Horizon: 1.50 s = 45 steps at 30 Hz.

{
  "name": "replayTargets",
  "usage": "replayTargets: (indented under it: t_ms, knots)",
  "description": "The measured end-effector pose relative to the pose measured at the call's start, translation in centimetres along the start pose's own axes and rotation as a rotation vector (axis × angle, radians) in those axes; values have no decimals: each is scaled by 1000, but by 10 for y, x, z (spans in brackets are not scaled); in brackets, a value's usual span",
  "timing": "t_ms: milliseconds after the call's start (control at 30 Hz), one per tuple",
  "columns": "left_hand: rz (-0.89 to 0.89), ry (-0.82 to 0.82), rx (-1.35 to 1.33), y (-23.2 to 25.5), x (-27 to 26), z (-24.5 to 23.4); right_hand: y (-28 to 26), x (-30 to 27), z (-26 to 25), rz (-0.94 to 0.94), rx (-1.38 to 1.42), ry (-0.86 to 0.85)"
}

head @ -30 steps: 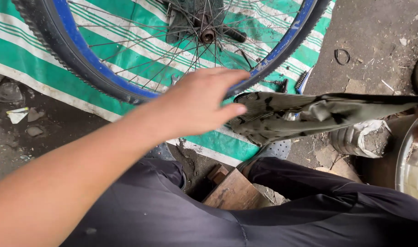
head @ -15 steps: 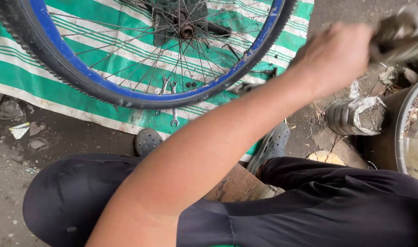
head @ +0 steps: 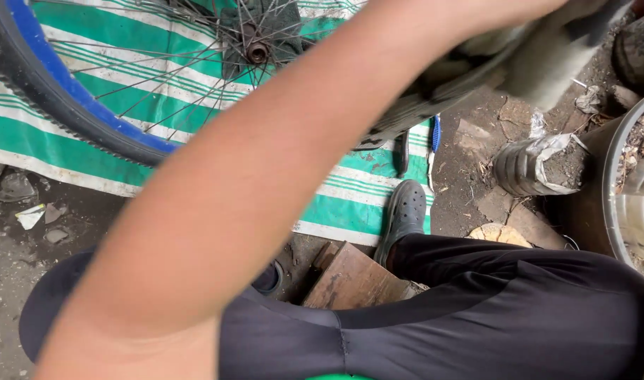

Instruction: The person works on a bicycle wheel hub, using pliers to remove a small metal component. They then use a cloth to wipe the hub area and the surrounding spokes.

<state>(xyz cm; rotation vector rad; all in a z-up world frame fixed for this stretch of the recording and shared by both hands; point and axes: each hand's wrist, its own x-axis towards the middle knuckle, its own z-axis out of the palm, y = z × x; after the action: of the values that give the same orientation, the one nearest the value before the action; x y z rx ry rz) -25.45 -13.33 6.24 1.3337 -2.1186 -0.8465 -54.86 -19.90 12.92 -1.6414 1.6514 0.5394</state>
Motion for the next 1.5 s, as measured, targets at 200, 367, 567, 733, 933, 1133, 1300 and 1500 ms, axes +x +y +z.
replayTargets:
  t_ms: [200, 367, 567, 733, 933, 1133, 1300, 1500]
  knots:
    - [39, -113, 142, -16, -23, -39, -42, 47, 38, 99, -212, 122]
    - [-230, -389, 2, -22, -72, -33, -52, 157, 126, -36, -602, -369]
    - [-330, -474, -6, -91, -114, 26, -37, 293, 306, -161, -534, -452]
    - [-369, -878, 209, -124, -138, 60, -11, 371, 445, -395, -536, -249]
    - [-434, -932, 258, -145, -150, 33, 9, 407, 390, -148, 123, 8]
    - [-261, -584, 275, -172, -166, 2, 16, 460, 393, -65, 177, 269]
    - [-197, -615, 305, -190, -168, 8, 20, 473, 414, -183, 45, 366]
    - [-198, -617, 296, -200, -165, 12, 4, 474, 420, -104, -20, 385]
